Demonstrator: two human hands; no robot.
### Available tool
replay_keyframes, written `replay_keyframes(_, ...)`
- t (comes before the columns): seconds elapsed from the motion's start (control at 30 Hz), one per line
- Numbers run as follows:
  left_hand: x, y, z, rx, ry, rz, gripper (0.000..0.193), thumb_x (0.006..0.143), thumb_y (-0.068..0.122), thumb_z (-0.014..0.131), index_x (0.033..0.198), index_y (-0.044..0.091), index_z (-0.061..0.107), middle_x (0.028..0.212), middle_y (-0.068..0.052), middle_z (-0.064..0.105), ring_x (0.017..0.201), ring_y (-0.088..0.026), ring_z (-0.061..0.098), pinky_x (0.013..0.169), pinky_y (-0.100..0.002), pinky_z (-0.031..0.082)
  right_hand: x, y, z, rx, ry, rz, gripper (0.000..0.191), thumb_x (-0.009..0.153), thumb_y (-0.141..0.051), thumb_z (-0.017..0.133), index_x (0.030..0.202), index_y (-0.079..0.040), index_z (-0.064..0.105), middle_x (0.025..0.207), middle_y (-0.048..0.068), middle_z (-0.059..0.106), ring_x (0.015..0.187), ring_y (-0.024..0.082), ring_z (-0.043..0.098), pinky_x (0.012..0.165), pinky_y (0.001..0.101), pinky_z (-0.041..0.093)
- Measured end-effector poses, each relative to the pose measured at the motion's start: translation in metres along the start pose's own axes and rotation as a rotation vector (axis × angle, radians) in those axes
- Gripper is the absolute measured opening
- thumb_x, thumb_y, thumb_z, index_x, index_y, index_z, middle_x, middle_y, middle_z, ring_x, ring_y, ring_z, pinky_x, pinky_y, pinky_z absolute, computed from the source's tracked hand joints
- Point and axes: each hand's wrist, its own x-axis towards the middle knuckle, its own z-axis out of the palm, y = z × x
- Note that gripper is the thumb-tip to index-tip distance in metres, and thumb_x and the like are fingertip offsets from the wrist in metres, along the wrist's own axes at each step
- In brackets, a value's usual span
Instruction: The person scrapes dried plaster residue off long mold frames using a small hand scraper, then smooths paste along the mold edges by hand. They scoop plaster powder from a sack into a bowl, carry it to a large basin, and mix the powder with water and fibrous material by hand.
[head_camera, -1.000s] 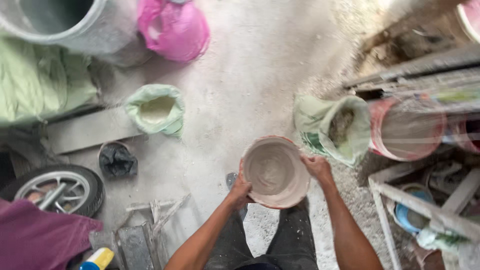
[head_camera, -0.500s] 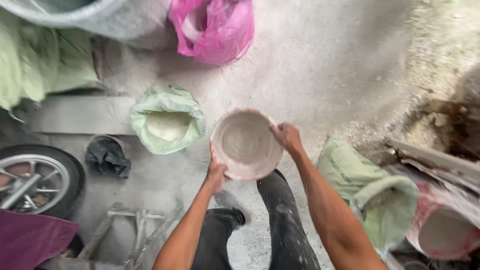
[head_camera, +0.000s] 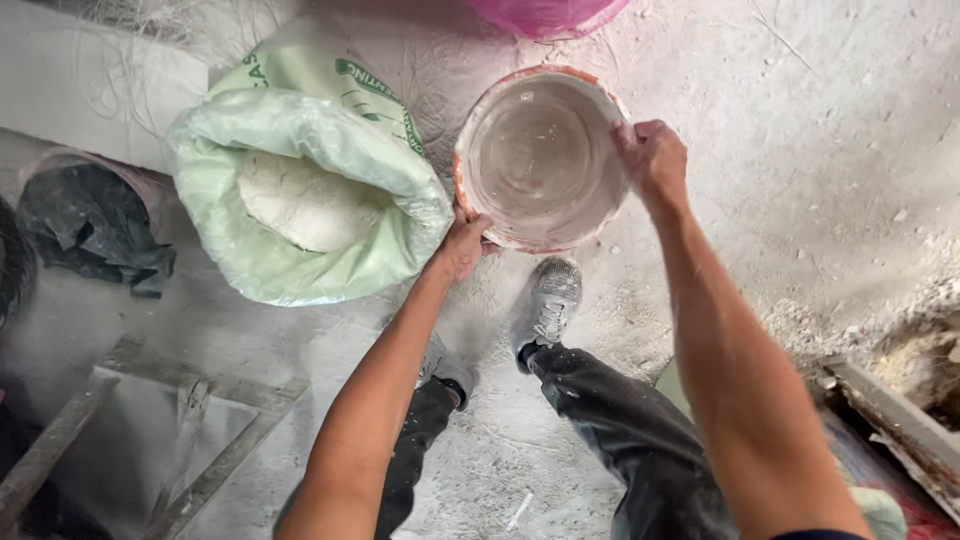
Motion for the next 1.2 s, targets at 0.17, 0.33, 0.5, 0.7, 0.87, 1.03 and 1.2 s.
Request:
replay_keyframes(0.17, -0.060, -0.055, -0.044, 0.338, 0.083, -0.123, 0.099, 0.086, 0.023, 0.074, 0.161, 0.035, 0.011, 0.165, 0.002, 0.023, 0.144, -0.027, 0.039, 0.092, -0.058, 0.056, -0.070, -0.078, 0.046, 0.371, 0.223, -0.064, 0.029, 0.104, -0.022, 0.070, 0.117, 0.002, 0.062, 0.101, 0.018, 0.064, 0.096, 0.031, 0.064, 0.091, 0.0444, 0.052)
replay_keyframes(0.33, -0.136, -0.013, -0.148, -0.553, 0.511, -0.040, 0.059, 0.093, 0.045, 0.052, 0.146, 0.021, 0.050, 0.140, -0.013, 0.059, 0.113, -0.030, 0.058, 0.095, -0.059, 0.044, -0.085, -0.205, 0.116, 0.788, -0.336, -0.237, 0.077, 0.110, -0.041, 0.061, 0.157, 0.010, 0.029, 0.149, 0.029, 0.046, 0.137, 0.036, 0.045, 0.111, 0.0464, 0.037)
replay_keyframes(0.5, -0.154, 0.129, -0.194, -0.724, 0.480, 0.471, 0.086, 0.094, 0.071, 0.037, 0.148, 0.006, 0.048, 0.148, -0.015, 0.057, 0.139, -0.037, 0.051, 0.110, -0.061, 0.037, -0.047, -0.309, 0.105, 0.864, -0.471, -0.165, 0.069, 0.095, -0.051, 0.064, 0.133, 0.006, 0.056, 0.118, 0.018, 0.071, 0.107, 0.026, 0.065, 0.095, 0.0416, 0.052)
replay_keyframes(0.7, -0.154, 0.165, -0.150, -0.376, 0.229, 0.597, 0.057, 0.093, 0.043, 0.060, 0.136, 0.004, 0.058, 0.127, -0.013, 0.066, 0.114, -0.031, 0.062, 0.099, -0.051, 0.049, -0.067, -0.335, 0.102, 0.803, -0.556, -0.564, 0.052, 0.102, -0.047, 0.057, 0.123, 0.000, 0.066, 0.103, 0.009, 0.074, 0.097, 0.017, 0.064, 0.086, 0.0371, 0.055)
replay_keyframes(0.87, -0.157, 0.122, -0.150, 0.026, 0.288, 0.732, 0.046, 0.080, 0.008, 0.076, 0.124, 0.011, 0.064, 0.120, -0.002, 0.070, 0.109, -0.013, 0.067, 0.094, -0.031, 0.053, -0.025, -0.322, 0.125, 1.086, -0.667, -0.356, 0.051, 0.100, -0.043, 0.064, 0.117, 0.004, 0.071, 0.097, 0.007, 0.071, 0.086, 0.018, 0.062, 0.079, 0.0412, 0.053)
replay_keyframes(1.03, -0.158, 0.132, -0.159, -0.349, 0.351, 0.840, 0.042, 0.083, 0.001, 0.075, 0.121, -0.002, 0.056, 0.108, -0.013, 0.064, 0.095, -0.024, 0.064, 0.083, -0.042, 0.054, -0.051, -0.274, 0.146, 0.277, 0.470, -0.690, 0.063, 0.099, -0.043, 0.075, 0.125, 0.012, 0.058, 0.117, 0.026, 0.063, 0.104, 0.038, 0.061, 0.094, 0.0431, 0.046)
replay_keyframes(1.2, -0.139, 0.069, -0.157, -0.253, 0.638, 0.858, 0.059, 0.080, 0.002, 0.075, 0.129, -0.002, 0.042, 0.119, -0.015, 0.057, 0.104, -0.023, 0.060, 0.093, -0.037, 0.051, -0.115, -0.223, 0.159, 0.408, 0.036, -0.389, 0.032, 0.099, -0.027, 0.063, 0.123, -0.006, 0.066, 0.107, 0.013, 0.075, 0.101, 0.028, 0.070, 0.127, 0.0497, 0.028)
